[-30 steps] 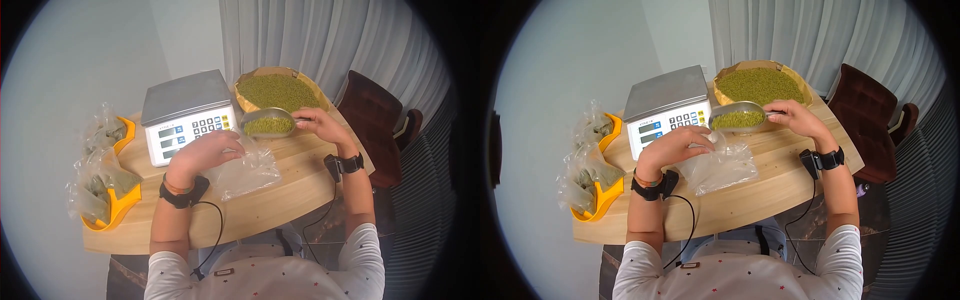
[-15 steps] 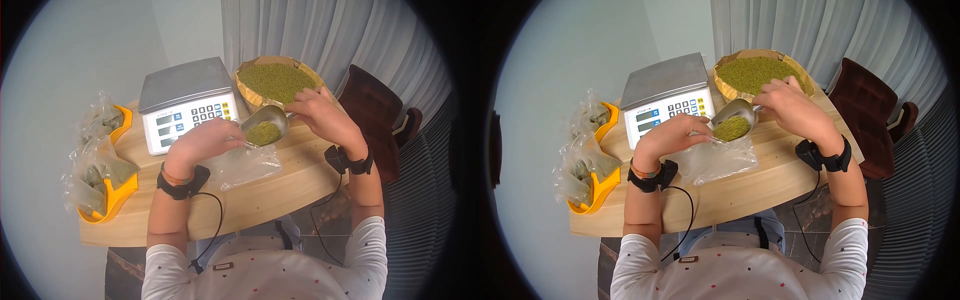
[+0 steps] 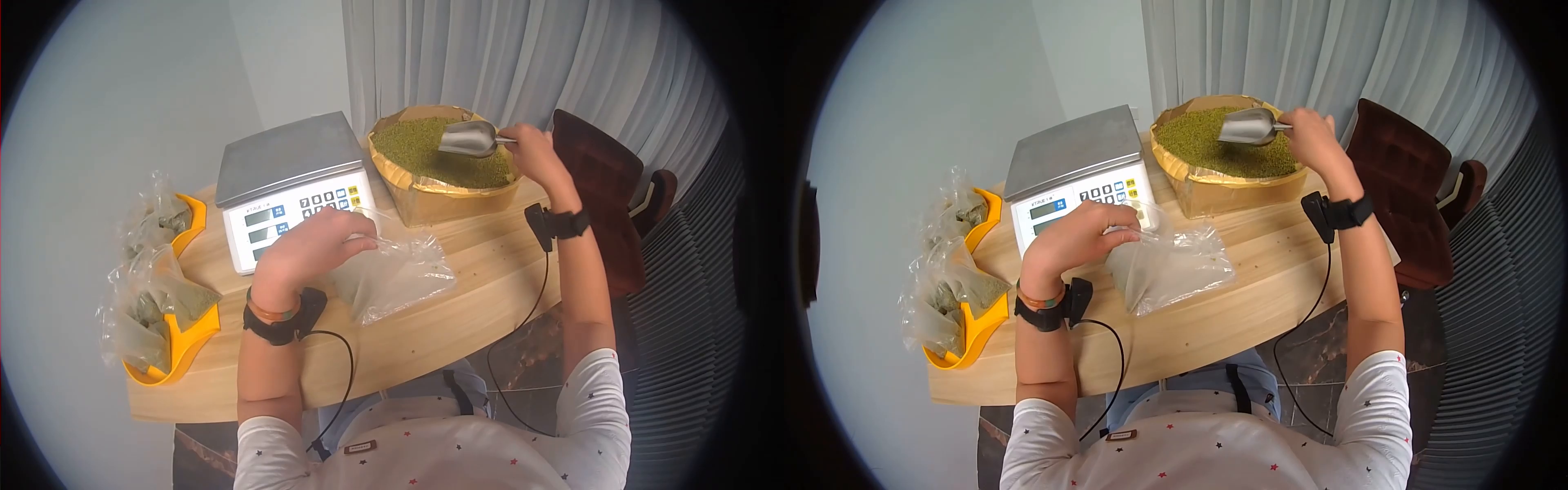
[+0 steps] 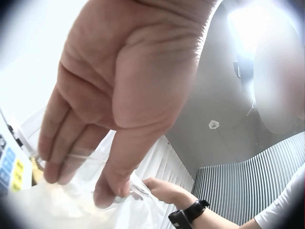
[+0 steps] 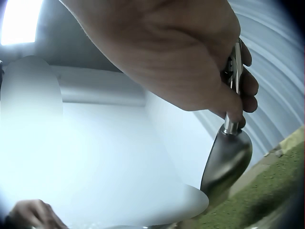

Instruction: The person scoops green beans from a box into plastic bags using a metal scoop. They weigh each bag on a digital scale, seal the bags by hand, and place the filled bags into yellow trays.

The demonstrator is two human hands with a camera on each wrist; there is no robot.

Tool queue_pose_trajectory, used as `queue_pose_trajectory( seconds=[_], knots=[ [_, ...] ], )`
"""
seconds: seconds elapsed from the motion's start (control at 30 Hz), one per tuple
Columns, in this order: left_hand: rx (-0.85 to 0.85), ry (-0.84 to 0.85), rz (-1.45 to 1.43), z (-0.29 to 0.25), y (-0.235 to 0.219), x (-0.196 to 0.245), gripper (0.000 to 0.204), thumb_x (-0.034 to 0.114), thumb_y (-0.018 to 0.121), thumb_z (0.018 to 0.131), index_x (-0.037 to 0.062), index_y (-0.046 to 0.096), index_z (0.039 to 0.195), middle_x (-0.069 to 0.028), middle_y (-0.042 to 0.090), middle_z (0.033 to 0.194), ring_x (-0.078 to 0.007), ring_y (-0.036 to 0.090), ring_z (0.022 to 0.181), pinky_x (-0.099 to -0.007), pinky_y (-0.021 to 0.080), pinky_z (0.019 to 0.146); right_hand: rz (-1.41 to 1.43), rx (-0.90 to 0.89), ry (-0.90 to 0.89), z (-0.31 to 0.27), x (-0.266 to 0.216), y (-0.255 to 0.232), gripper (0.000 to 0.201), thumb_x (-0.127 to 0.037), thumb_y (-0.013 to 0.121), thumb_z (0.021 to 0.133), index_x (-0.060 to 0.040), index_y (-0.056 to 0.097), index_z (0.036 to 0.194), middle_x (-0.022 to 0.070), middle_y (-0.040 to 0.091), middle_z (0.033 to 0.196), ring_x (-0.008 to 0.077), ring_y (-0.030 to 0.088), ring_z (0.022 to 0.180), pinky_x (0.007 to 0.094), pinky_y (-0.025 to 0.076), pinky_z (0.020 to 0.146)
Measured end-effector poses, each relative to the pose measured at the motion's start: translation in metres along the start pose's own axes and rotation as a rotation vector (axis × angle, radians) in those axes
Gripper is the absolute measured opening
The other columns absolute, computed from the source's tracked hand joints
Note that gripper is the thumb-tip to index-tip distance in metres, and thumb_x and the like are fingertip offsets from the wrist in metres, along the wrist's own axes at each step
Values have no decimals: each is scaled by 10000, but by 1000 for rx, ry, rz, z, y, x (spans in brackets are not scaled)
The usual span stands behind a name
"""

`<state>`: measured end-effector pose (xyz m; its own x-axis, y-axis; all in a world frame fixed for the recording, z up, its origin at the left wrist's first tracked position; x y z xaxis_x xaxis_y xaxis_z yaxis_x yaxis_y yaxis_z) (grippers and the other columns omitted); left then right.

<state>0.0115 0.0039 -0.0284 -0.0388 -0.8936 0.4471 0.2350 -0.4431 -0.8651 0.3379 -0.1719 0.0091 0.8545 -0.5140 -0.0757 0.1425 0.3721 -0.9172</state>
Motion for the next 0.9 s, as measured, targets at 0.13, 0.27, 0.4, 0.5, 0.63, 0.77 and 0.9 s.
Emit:
queue_pose_trajectory(
  seconds=[0.13,0.27,0.4,0.5,0.63,0.77,0.9],
  knots=[
    [58,62,-6,0,10,-16,165,171,661,909,17,657,968,-145,681,891,-363,628,825,-388,500,739,-107,-41,141,19,34,52,359,21,573,827,-102,725,1128,171,694,1065,347,633,1053,493,393,880],
    [37,15,33,1,9,-16,135,133,649,904,18,655,973,-148,678,904,-373,625,844,-392,500,753,-124,-84,161,26,31,89,382,31,569,803,-112,733,1117,177,693,1083,342,630,1084,492,403,888],
    [-17,36,30,3,6,-10,162,170,619,913,43,702,971,-113,706,966,-338,641,937,-404,504,821,96,-156,207,40,23,113,384,9,564,810,-107,728,1137,194,687,1124,341,641,1089,463,442,887],
    [-28,28,-7,4,6,-10,163,178,629,911,41,701,963,-110,705,969,-337,641,931,-400,504,822,294,-250,272,48,12,122,423,74,510,787,-14,697,1157,243,686,1120,353,668,1054,398,506,916],
    [-8,48,-42,2,9,-14,172,177,644,927,16,656,989,-128,668,962,-350,626,886,-383,501,786,368,-311,299,54,17,132,420,80,511,783,-4,699,1150,248,689,1108,355,667,1050,389,505,910],
    [-28,-39,-59,2,7,-13,175,180,639,936,13,661,986,-122,677,992,-338,639,907,-373,505,807,483,-258,324,55,25,141,408,84,570,776,3,696,1155,211,701,1088,306,668,1021,360,503,884],
    [-54,-4,-28,2,3,-10,171,174,644,932,16,666,993,-115,684,1008,-329,644,917,-368,507,814,720,-128,349,55,30,148,321,43,657,806,15,696,1123,136,697,991,213,640,922,321,489,818]
  ],
)
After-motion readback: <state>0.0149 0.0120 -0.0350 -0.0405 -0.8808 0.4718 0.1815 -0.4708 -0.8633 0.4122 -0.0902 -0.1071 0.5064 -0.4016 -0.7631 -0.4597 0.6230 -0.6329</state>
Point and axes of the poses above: each hand's wrist, its own z-axis towards the middle knuckle, its own y-axis out of the palm, x = y × z, the point moved 1 cm from there along z, towards the middle knuckle
